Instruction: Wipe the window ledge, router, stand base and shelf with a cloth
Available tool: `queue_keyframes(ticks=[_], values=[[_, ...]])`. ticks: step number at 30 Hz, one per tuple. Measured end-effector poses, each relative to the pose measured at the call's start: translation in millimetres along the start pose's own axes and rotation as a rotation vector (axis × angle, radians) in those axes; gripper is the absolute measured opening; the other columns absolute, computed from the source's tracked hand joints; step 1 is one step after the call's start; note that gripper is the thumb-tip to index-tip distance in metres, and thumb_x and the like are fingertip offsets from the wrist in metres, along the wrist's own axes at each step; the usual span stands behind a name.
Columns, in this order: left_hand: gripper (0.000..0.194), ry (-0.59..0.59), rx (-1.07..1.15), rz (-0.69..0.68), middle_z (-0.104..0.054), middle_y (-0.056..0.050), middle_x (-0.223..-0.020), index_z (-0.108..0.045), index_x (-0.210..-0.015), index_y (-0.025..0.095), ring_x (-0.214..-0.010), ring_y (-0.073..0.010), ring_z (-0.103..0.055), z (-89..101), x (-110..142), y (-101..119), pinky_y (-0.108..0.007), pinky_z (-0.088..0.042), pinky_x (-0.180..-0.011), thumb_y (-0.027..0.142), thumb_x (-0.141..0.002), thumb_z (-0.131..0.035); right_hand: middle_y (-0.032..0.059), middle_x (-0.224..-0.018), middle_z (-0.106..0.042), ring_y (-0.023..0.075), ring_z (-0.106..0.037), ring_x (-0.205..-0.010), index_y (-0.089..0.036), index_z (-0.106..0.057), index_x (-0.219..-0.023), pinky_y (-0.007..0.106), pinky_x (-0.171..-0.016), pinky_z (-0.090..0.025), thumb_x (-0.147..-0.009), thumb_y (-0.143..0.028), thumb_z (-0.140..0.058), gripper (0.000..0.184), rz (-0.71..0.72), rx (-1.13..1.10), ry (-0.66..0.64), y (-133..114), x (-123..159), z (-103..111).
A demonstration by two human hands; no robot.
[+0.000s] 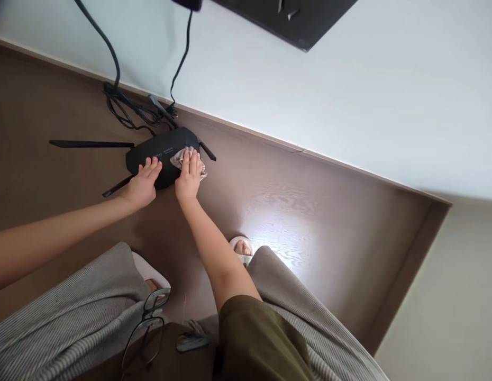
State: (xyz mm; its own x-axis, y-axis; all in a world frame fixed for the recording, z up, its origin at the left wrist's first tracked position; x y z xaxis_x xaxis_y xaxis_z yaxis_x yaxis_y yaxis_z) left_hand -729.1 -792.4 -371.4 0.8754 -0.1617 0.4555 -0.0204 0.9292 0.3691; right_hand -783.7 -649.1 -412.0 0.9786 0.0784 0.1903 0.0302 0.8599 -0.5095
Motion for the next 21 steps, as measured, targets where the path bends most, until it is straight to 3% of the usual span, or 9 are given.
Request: queue_keyframes(ticks=[5,9,15,18,21], values=[[0.077,-0.026,-0.079,-0.034,-0.020,-0.025,-0.162,-0.025,-0.153,-0.003,-0.152,-0.0385,-0.012,-0.4,1.7,6.3,-0.060,-0.021,-0.121,0.007,-0.078,-0.043,0.0202,-0.163,-0.023,0.0277,-0.017,-0.154,-0.008,-0.024,-0.157,0.048,-0.124,-0.021,-0.088,-0.001,-0.033,0.069,-0.037,0.059,-0.063,-31.2,-37.5,11.3],[0.076,-0.033,-0.126,-0.027,-0.020,-0.029,-0.161,-0.026,-0.151,-0.008,-0.152,-0.0409,-0.011,0.8,3.7,13.8,-0.061,-0.019,-0.120,0.011,-0.080,-0.043,0.0132,-0.163,-0.029,0.0216,-0.023,-0.153,-0.012,-0.035,-0.153,0.039,-0.125,-0.022,-0.084,0.004,-0.033,0.071,0.028,0.049,-0.104,-27.3,-21.3,18.6],[0.072,0.000,-0.132,-0.037,-0.018,-0.031,-0.160,-0.027,-0.151,-0.008,-0.152,-0.0423,-0.010,-2.7,5.2,16.4,-0.061,-0.015,-0.120,0.016,-0.085,-0.044,0.0100,-0.142,-0.059,0.0184,-0.051,-0.137,-0.019,-0.066,-0.128,0.038,-0.118,-0.038,-0.082,-0.002,-0.035,0.058,0.087,-0.264,-0.080,19.5,29.9,27.5],[0.067,0.013,-0.103,-0.048,-0.022,-0.030,-0.160,-0.032,-0.149,-0.007,-0.152,-0.0420,-0.012,0.2,7.0,12.4,-0.060,-0.016,-0.120,0.018,-0.088,-0.042,0.0100,-0.114,-0.074,0.0199,-0.067,-0.112,-0.017,-0.073,-0.110,0.039,-0.102,-0.052,-0.083,-0.012,-0.036,0.046,-0.071,-0.489,0.067,53.7,33.6,40.9],[0.055,0.092,0.027,-0.063,-0.031,-0.028,-0.157,-0.049,-0.139,-0.002,-0.150,-0.0427,-0.018,7.2,10.3,18.9,-0.061,-0.017,-0.119,0.019,-0.088,-0.046,0.0088,-0.091,-0.074,0.0198,-0.071,-0.087,-0.014,-0.071,-0.108,0.035,-0.079,-0.058,-0.085,-0.023,-0.035,0.043,-0.210,-0.619,0.178,87.7,16.9,64.4]])
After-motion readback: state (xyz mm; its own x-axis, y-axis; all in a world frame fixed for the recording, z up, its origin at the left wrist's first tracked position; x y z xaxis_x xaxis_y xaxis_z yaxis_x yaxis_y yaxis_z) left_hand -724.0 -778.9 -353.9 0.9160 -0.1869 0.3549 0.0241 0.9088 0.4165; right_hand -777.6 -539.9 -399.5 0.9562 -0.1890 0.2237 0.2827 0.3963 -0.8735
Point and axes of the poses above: each hand's wrist, its own x-axis away from the middle knuckle, its own z-axis out of the back of the hand, y = z × x, the point moved 3 cm from there along -x, towards the middle knuckle
